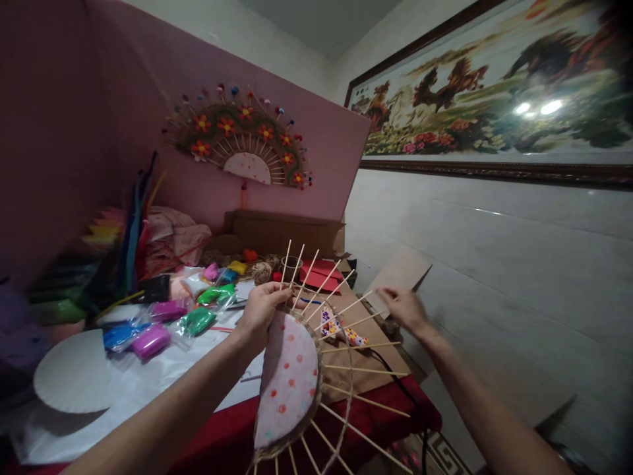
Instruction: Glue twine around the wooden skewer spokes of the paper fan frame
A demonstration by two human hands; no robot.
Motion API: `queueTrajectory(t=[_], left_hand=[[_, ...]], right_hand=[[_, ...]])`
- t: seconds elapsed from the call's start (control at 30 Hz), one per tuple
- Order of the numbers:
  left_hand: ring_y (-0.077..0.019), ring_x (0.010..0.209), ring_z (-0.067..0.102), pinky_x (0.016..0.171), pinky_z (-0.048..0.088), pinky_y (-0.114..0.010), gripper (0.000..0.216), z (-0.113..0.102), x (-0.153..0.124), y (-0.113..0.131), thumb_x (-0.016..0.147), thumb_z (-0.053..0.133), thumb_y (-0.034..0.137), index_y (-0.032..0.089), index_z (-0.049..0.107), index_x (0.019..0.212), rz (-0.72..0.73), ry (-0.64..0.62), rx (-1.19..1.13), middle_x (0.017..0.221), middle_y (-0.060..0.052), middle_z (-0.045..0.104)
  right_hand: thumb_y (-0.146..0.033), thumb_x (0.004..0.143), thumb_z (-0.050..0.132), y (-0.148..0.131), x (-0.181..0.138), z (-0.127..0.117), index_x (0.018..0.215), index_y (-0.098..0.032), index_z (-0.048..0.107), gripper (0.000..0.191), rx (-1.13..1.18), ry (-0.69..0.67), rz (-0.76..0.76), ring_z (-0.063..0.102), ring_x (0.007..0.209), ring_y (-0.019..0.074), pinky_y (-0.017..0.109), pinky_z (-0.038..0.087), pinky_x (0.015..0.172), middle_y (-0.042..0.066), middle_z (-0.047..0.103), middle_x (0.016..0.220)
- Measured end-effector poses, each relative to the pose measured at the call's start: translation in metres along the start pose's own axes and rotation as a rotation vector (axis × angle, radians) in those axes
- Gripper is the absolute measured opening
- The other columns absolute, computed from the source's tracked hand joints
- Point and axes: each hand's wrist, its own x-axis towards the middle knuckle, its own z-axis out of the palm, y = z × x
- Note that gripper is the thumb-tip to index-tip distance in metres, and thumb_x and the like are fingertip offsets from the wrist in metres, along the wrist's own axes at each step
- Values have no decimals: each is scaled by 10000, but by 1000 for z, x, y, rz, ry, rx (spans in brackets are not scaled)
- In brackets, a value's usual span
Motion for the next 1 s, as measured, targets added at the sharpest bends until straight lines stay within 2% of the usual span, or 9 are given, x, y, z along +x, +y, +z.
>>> queueTrajectory(t=[0.07, 0.1, 0.13, 0.2, 0.27, 0.37, 0.53, 0.87, 1.0], left_hand=[[-56, 311, 416, 353, 270, -182, 96, 2, -2, 0, 630, 674, 166, 140, 583, 612, -7, -7, 1, 546, -69, 690], [-56, 311, 415, 354, 268, -184, 120, 3, -3, 0, 627, 682, 175, 144, 570, 597, -9, -10, 2, 550, -72, 692], [-57, 311, 415, 355, 265, -184, 147, 3, -4, 0, 623, 691, 187, 149, 555, 582, -9, -14, 3, 553, -75, 694], [-58, 317, 419, 356, 261, -183, 187, 5, -7, -1, 620, 707, 209, 155, 535, 569, -4, -19, 9, 563, -80, 698], [-63, 332, 438, 368, 283, -181, 183, 6, -9, 0, 621, 710, 216, 155, 542, 584, 4, -19, 14, 560, -76, 697], [-96, 393, 518, 410, 353, -189, 152, 8, -12, 0, 619, 710, 213, 144, 575, 621, 24, -42, 0, 554, -71, 693], [-131, 443, 581, 442, 410, -214, 164, 10, -15, 0, 628, 724, 242, 133, 605, 654, 29, -96, -44, 589, -83, 709], [-139, 466, 597, 459, 425, -222, 172, 12, -17, -1, 635, 735, 264, 130, 627, 642, 61, -123, -32, 568, -61, 686], [-148, 483, 612, 460, 429, -218, 170, 12, -17, -1, 618, 743, 254, 133, 624, 616, 64, -118, -44, 541, -56, 674]], right_hand=[[-370, 863, 381, -10, 10, -27, 921, -108, 670, 395, -3, 174, 49, 610, 772, 244, 360, 445, 702, 152, 691, 874], [-372, 868, 385, -21, 11, -39, 950, -118, 653, 378, 15, 259, 46, 602, 761, 231, 355, 444, 704, 140, 685, 887], [-354, 852, 441, -37, 8, -47, 927, -137, 651, 311, 106, 335, -32, 594, 728, 214, 343, 445, 686, 118, 681, 866], [-271, 844, 493, -75, -4, -56, 894, -197, 655, 185, 177, 262, -353, 582, 833, 213, 353, 438, 756, 76, 672, 898], [-204, 835, 526, -112, -19, -53, 923, -216, 663, 163, 107, 87, -656, 542, 970, 229, 395, 401, 850, 69, 661, 958], [-199, 855, 528, -145, -34, -37, 998, -194, 652, 190, -32, -36, -837, 495, 1021, 239, 418, 356, 888, 76, 654, 996], [-214, 872, 501, -150, -30, -15, 1060, -163, 623, 231, -148, -9, -833, 458, 1045, 257, 403, 320, 886, 92, 639, 993], [-217, 879, 492, -151, -18, -7, 913, -170, 637, 156, -207, -1, -878, 475, 945, 227, 352, 295, 804, 81, 638, 891], [-230, 873, 500, -152, -15, -4, 839, -170, 630, 147, -213, 41, -847, 470, 925, 223, 351, 290, 793, 80, 638, 864]])
